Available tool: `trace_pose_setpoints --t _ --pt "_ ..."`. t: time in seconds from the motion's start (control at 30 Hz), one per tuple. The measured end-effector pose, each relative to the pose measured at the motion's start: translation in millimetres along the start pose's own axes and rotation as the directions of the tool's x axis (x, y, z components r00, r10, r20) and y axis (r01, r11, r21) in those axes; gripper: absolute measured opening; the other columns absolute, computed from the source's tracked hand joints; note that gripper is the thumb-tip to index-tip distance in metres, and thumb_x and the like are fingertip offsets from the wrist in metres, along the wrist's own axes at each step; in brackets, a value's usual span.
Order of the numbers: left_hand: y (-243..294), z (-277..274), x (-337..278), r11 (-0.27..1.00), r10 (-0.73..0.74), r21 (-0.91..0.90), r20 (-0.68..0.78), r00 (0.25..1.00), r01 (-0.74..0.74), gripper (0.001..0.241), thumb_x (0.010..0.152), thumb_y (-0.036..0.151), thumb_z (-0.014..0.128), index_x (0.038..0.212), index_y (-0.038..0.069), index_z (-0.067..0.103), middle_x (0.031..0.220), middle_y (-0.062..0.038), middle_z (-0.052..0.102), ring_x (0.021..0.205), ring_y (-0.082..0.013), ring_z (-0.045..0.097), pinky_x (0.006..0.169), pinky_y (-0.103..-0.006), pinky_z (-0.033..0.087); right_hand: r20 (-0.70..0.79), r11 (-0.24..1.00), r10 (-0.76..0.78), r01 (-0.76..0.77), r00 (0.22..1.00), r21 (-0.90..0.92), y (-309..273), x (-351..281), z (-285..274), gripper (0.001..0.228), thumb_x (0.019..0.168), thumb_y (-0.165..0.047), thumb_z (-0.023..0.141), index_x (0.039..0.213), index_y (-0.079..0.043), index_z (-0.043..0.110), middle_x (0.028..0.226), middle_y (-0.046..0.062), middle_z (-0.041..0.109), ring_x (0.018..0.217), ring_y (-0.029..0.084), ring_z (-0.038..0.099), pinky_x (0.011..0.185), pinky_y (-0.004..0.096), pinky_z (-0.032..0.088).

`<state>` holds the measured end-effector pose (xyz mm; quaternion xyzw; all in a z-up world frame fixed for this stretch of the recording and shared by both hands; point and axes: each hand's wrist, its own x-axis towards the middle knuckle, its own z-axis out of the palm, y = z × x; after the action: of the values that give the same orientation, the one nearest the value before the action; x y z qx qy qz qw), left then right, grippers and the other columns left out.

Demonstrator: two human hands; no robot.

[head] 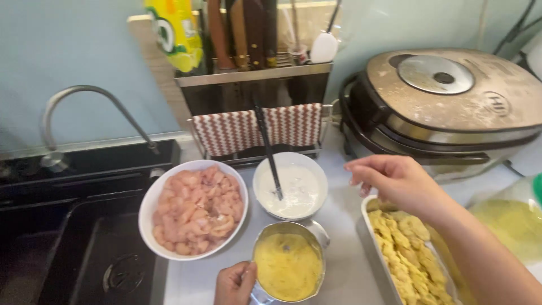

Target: Coating raw chicken pieces in batter and transferring them to a metal container.

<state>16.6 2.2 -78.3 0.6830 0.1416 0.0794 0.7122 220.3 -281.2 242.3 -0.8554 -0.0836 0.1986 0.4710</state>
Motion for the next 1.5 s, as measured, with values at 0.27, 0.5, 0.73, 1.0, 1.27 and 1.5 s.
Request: trace_pose_setpoints --t 0.27,0.5,0.73,1.0,1.27,1.5 --pt "15 -2 -3 0.996 0.093 0.014 0.028 0.995 -0.093 0.038 0.097 0.011 0.066 0.062 -0.001 0.058 0.054 0.006 0.05 0.055 -0.0025 0.041 0.047 -0.0278 0.031 0.05 0.967 -0.071 0.081 0.996 -0.241 -39 130 136 0.047 0.082 -0.046 0.079 0.11 -0.008 0.077 0.082 0.005 0.071 0.068 0.014 0.064 0.059 0.03 0.052" --pt "17 -1 -3 0.99 0.131 0.054 0.046 0.99 -0.133 0.045 0.099 0.012 0.067 0.059 0.001 0.048 0.054 0.007 0.039 0.054 -0.0026 0.033 0.045 -0.0286 0.025 0.147 0.902 -0.012 0.074 0.989 -0.424 -75 78 95 0.046 0.093 -0.048 0.063 0.083 -0.008 0.082 0.077 0.006 0.078 0.067 0.015 0.065 0.068 0.032 0.055" --pt "54 0 -16 0.999 0.049 -0.027 0.077 0.996 -0.047 0.037 0.099 0.014 0.063 0.066 0.001 0.057 0.056 0.008 0.044 0.055 -0.0027 0.035 0.047 -0.0287 0.028 -0.037 0.885 -0.223 0.186 0.974 -0.427 -63 18 60 0.038 0.095 -0.046 0.066 0.086 -0.014 0.085 0.073 0.007 0.074 0.061 0.015 0.064 0.06 0.031 0.055" --pt "63 0 -21 0.997 0.077 0.006 0.051 0.996 -0.077 0.044 0.1 0.017 0.065 0.063 0.001 0.048 0.055 0.007 0.04 0.055 -0.0032 0.032 0.046 -0.0292 0.026 -0.174 0.949 -0.309 0.315 0.935 0.007 37 55 107 0.033 0.095 -0.031 0.065 0.092 -0.002 0.08 0.071 0.009 0.073 0.061 0.01 0.06 0.053 0.027 0.045" --pt "55 -2 -18 0.998 0.06 -0.008 0.08 0.995 -0.06 0.041 0.1 0.018 0.064 0.064 0.001 0.053 0.056 0.007 0.042 0.055 -0.0029 0.033 0.046 -0.0292 0.026 -0.44 0.853 -0.262 0.419 0.859 0.31 72 70 99 0.049 0.109 -0.041 0.055 0.092 0.003 0.069 0.078 0.012 0.07 0.063 0.015 0.06 0.057 0.029 0.048" --pt "50 -2 -16 0.997 0.08 0.003 0.08 0.994 -0.081 0.042 0.101 0.016 0.064 0.064 0.0 0.051 0.057 0.007 0.041 0.056 -0.0029 0.033 0.047 -0.0286 0.026 -0.25 0.874 -0.444 0.478 0.86 0.09 64 49 82 0.033 0.099 -0.028 0.061 0.089 0.0 0.076 0.074 0.009 0.071 0.063 0.012 0.062 0.056 0.028 0.051"
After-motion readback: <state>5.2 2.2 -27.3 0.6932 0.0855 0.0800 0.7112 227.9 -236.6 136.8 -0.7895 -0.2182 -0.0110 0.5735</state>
